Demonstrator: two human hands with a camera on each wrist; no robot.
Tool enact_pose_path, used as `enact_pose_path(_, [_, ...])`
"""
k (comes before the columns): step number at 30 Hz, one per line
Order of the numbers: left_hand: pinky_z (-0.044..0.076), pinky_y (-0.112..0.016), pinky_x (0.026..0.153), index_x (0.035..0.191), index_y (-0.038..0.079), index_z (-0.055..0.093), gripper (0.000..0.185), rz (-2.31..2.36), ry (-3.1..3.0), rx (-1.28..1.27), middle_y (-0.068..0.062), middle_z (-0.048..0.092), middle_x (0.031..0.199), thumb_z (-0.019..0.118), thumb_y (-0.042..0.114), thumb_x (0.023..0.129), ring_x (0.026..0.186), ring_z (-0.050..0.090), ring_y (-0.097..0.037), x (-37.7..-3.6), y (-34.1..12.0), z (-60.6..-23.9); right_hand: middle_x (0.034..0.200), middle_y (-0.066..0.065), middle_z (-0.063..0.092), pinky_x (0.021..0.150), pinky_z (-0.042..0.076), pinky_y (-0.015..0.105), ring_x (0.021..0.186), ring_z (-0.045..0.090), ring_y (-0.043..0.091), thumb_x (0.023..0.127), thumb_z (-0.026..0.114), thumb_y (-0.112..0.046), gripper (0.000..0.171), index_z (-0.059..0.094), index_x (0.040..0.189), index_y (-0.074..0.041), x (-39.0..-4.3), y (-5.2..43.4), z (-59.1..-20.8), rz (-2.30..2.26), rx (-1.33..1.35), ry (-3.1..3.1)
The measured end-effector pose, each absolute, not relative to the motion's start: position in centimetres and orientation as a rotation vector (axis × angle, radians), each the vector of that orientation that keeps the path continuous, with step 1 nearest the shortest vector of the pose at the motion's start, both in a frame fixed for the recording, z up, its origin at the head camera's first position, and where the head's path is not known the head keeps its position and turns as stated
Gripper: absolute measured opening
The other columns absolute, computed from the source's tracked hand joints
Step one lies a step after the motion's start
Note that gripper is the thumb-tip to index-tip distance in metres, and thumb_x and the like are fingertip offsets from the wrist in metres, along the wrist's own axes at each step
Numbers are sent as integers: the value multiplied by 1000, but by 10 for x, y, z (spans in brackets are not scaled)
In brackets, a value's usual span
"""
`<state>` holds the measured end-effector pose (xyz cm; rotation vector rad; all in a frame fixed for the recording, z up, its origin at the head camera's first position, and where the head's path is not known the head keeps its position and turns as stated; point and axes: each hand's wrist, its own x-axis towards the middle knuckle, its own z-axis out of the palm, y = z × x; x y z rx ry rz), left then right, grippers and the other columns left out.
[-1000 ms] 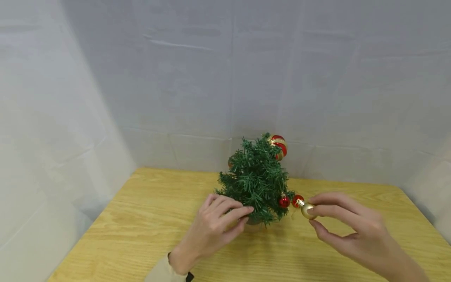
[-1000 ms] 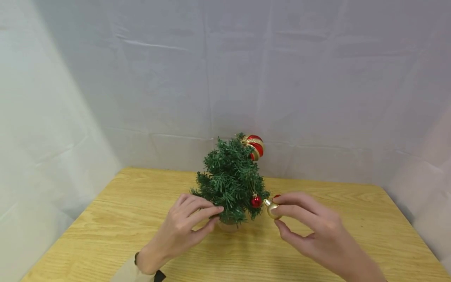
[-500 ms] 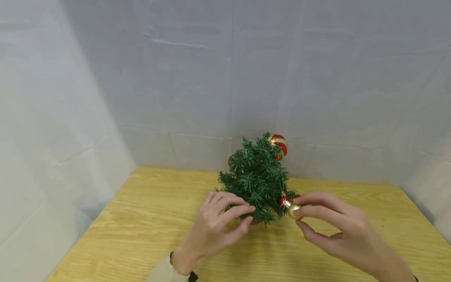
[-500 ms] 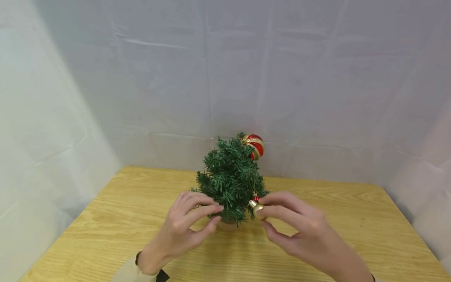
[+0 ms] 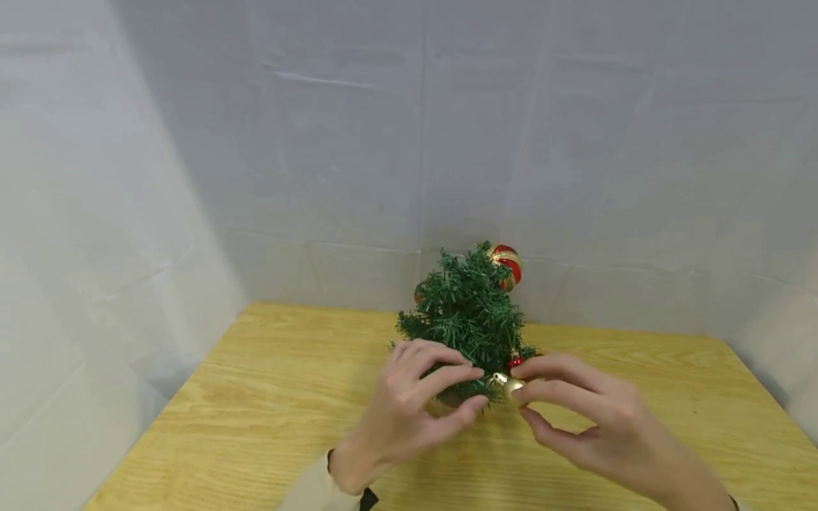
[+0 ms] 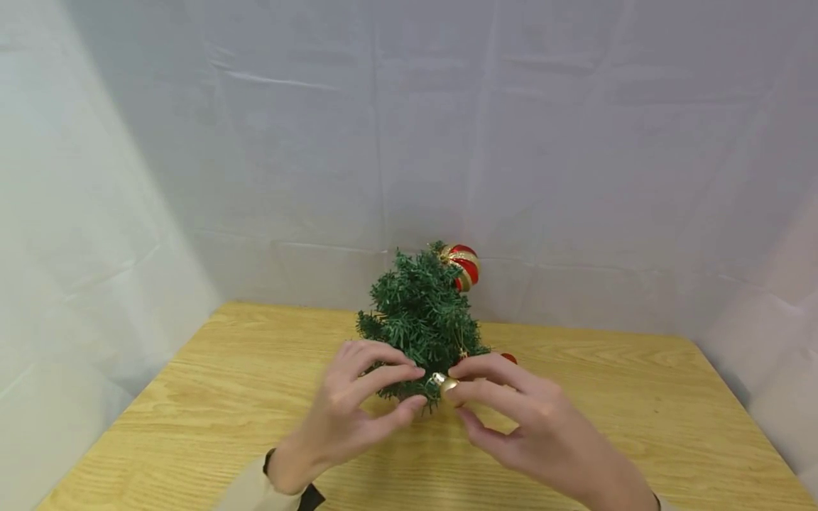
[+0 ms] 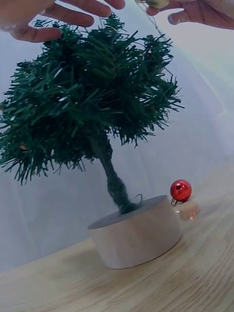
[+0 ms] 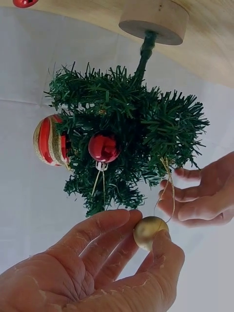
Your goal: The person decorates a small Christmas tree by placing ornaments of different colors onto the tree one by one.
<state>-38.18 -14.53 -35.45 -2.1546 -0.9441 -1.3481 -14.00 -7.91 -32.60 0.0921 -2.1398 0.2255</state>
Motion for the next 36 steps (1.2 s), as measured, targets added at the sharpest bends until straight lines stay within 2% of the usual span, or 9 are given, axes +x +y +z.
enact_pose_path(4, [48, -28, 83, 101, 18, 78, 19, -1351, -946, -2156, 4, 72, 100, 68, 34, 98, 94, 65, -13, -379, -144, -355, 110, 9, 70, 78, 55, 11, 100, 67, 9, 102, 61, -26, 19, 74, 104, -13, -142, -81, -327, 223, 87, -2138])
enact_pose_path(12, [48, -28, 82, 92, 16, 76, 9, -1377, -954, -2150, 1, 71, 101, 69, 21, 96, 93, 64, -14, -376, -143, -356, 110, 9, 70, 81, 55, 11, 98, 67, 8, 101, 62, -25, 17, 73, 104, -13, -144, -81, -329, 257, 97, -2144])
enact_pose_path(16, [46, -28, 81, 93, 16, 75, 11, -1406, -967, -2146, 1, 70, 101, 67, 21, 98, 93, 64, -14, -379, -144, -357, 109, 7, 68, 81, 54, 10, 96, 65, 8, 101, 61, -24, 15, 72, 103, -14, -142, -79, -331, 266, 76, -2157])
enact_pose_path(21, [45, -28, 80, 93, 15, 75, 9, -1439, -967, -2132, 0, 70, 100, 68, 20, 97, 92, 64, -15, -381, -145, -358, 106, 1, 62, 74, 50, 10, 89, 60, 3, 101, 57, -23, 13, 69, 100, -18, -139, -77, -333, 264, 2, -2193])
enact_pose_path(29, [45, -29, 81, 93, 16, 75, 13, -1449, -963, -2123, 0, 70, 100, 66, 22, 99, 92, 63, -15, -383, -148, -358, 103, -3, 55, 71, 48, 8, 80, 52, -1, 101, 57, -29, 12, 62, 92, -22, -142, -79, -337, 346, -98, -2249])
enact_pose_path(33, [47, -29, 82, 94, 16, 75, 13, -1448, -950, -2120, 0, 70, 100, 65, 22, 99, 92, 63, -15, -382, -149, -356, 99, -6, 56, 69, 48, 7, 77, 52, -2, 102, 59, -31, 18, 60, 88, -20, -146, -81, -338, 339, -141, -2236])
enact_pose_path(36, [47, -29, 82, 93, 16, 75, 13, -1452, -937, -2117, 0, 70, 101, 65, 21, 99, 92, 63, -15, -381, -149, -354, 95, -8, 58, 67, 47, 6, 73, 52, -4, 102, 59, -33, 18, 62, 92, -19, -150, -82, -337, 313, -170, -2228])
